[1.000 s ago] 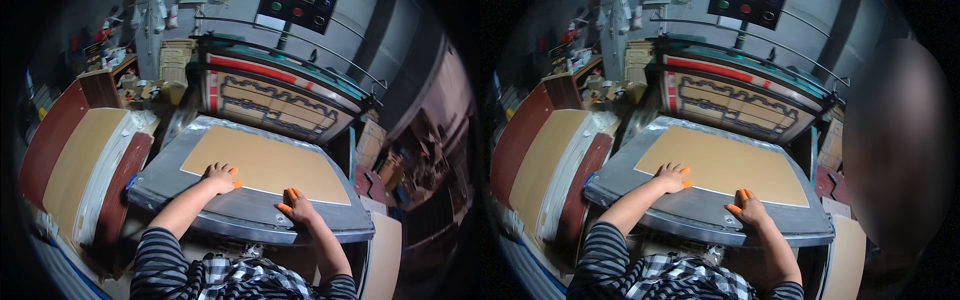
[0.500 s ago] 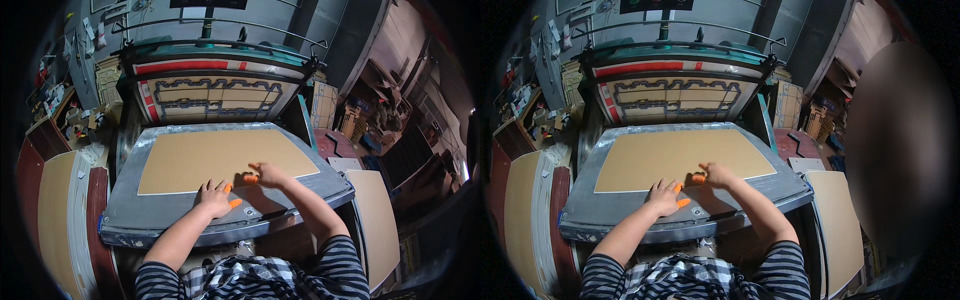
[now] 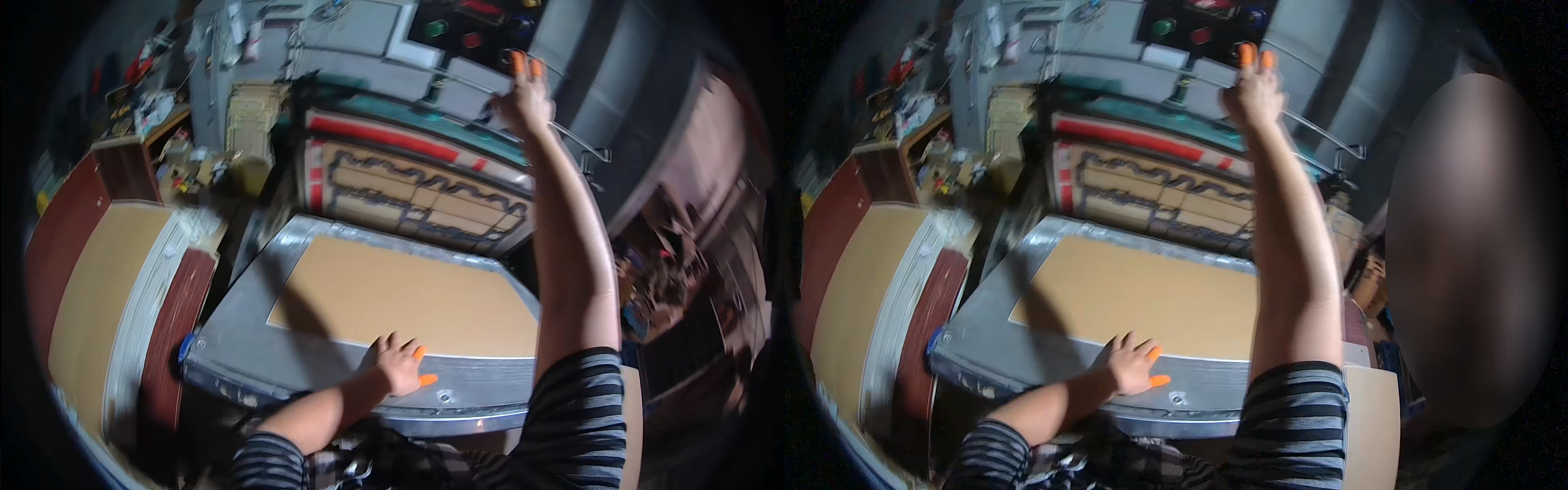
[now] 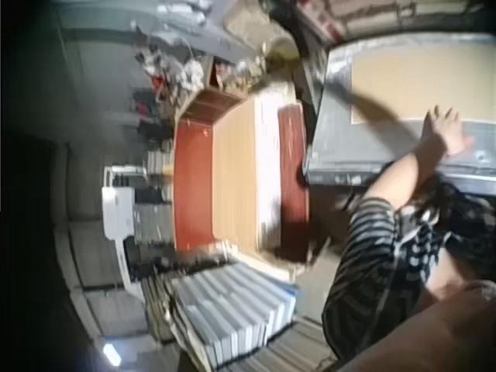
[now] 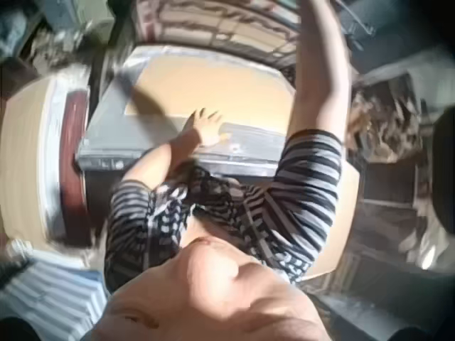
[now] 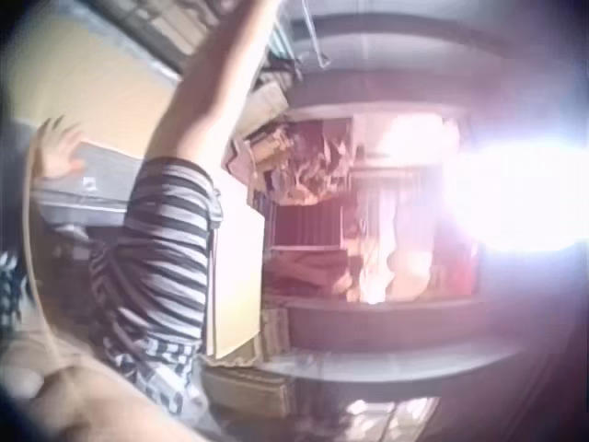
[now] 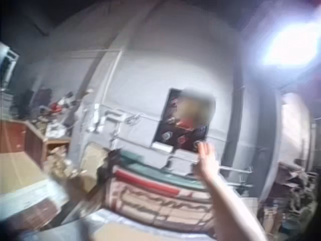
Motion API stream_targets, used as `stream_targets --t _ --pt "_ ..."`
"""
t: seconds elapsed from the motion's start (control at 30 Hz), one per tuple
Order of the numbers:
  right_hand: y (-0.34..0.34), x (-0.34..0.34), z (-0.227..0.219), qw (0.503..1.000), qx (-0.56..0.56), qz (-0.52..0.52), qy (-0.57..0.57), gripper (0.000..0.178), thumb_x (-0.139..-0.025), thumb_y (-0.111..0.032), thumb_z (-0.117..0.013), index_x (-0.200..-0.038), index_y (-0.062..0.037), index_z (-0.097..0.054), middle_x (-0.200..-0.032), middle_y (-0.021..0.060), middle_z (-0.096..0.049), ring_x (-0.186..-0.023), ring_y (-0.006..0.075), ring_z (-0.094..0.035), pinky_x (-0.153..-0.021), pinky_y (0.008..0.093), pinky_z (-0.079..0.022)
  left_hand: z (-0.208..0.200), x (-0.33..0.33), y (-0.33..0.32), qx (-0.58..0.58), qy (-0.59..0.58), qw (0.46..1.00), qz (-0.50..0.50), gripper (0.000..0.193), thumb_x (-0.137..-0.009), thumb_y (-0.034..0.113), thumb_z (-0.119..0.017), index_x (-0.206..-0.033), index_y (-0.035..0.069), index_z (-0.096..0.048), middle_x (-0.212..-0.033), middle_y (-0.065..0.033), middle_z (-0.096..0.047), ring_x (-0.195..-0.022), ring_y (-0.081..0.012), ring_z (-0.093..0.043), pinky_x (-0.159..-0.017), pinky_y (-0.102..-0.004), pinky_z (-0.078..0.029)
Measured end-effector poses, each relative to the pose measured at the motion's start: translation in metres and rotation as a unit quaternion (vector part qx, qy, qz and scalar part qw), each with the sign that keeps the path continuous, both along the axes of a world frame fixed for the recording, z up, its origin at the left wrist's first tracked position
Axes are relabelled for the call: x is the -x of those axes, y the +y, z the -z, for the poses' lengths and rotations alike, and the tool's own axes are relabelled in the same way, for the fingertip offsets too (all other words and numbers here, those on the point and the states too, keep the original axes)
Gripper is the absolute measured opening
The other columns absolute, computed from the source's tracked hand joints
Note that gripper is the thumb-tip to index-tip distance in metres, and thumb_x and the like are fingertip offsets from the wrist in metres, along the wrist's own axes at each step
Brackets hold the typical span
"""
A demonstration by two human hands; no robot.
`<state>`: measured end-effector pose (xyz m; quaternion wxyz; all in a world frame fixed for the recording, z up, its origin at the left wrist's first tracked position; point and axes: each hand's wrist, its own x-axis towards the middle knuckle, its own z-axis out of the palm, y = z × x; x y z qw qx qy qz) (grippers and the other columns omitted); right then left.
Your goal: The person repeatedly places flat cardboard sheets onto a guillotine-style cutter, aligns them, and operates the machine to cut them. The cut pieces are then stacked on a nearby table. The person wears orange finger cots during the process.
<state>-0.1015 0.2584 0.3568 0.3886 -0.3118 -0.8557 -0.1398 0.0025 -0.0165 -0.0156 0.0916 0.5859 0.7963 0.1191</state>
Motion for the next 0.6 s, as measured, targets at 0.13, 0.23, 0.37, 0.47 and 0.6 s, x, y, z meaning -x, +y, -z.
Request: stream_targets --t 0.13,0.23,0.37,0.47,0.6 --pt "0.044 0.003 -0.004 0.998 -0.028 -0.034 0.05 0.078 -0.077 -0.03 -0.069 -0.145 -0.0375 -0.033 -0.148 0.017 -0.036 -0.125 0.0357 -0.05 -0.095 0.053 -0.043 -0.016 -0.008 0.004 0.081 -0.04 0.996 0.019 0.077 -0.088 0.064 -0.044 -0.138 0.006 -0.044 -0.144 -0.0098 -0.037 -0.132 -0.0429 -0.026 -0.107 -0.0599 -0.014" --pt "0.032 0.014 -0.018 1.0 -0.02 0.002 -0.006 0.077 -0.078 -0.028 -0.068 -0.146 -0.0362 -0.033 -0.15 0.0155 -0.034 -0.122 0.0372 -0.053 -0.097 0.0471 -0.046 -0.02 -0.006 -0.005 0.087 -0.049 0.995 0.004 0.077 -0.088 0.064 -0.044 -0.138 0.006 -0.044 -0.143 -0.0109 -0.038 -0.133 -0.0443 -0.026 -0.107 -0.0612 -0.016" --pt "-0.001 -0.006 -0.019 0.983 -0.145 -0.101 0.044 0.074 -0.081 -0.03 -0.071 -0.146 -0.0251 -0.036 -0.14 0.0191 -0.046 -0.113 0.0356 -0.059 -0.086 0.0419 -0.054 -0.018 -0.002 -0.006 0.094 -0.047 0.994 0.003 0.075 -0.088 0.063 -0.045 -0.136 0.005 -0.047 -0.141 -0.0117 -0.038 -0.134 -0.0448 -0.025 -0.103 -0.0634 -0.02" --pt "-0.043 -0.082 -0.004 0.964 -0.211 -0.154 0.042 0.069 -0.086 -0.03 -0.068 -0.146 -0.0198 -0.036 -0.132 0.0218 -0.052 -0.103 0.0348 -0.064 -0.08 0.0407 -0.057 -0.011 -0.005 -0.001 0.046 -0.003 0.998 0.033 0.076 -0.089 0.062 -0.042 -0.14 0.005 -0.042 -0.147 -0.0126 -0.036 -0.136 -0.0446 -0.025 -0.106 -0.0642 -0.019" --pt "-0.126 -0.174 0.021 0.908 -0.27 -0.319 -0.015 0.065 -0.086 -0.026 -0.067 -0.143 -0.0123 -0.039 -0.135 0.019 -0.051 -0.121 0.0383 -0.053 -0.099 0.0491 -0.047 -0.059 0.063 0.065 0.159 -0.083 0.983 0.037 0.066 -0.096 0.055 -0.037 -0.143 0.009 -0.04 -0.155 -0.0137 -0.026 -0.137 -0.0446 -0.027 -0.11 -0.0572 -0.023"
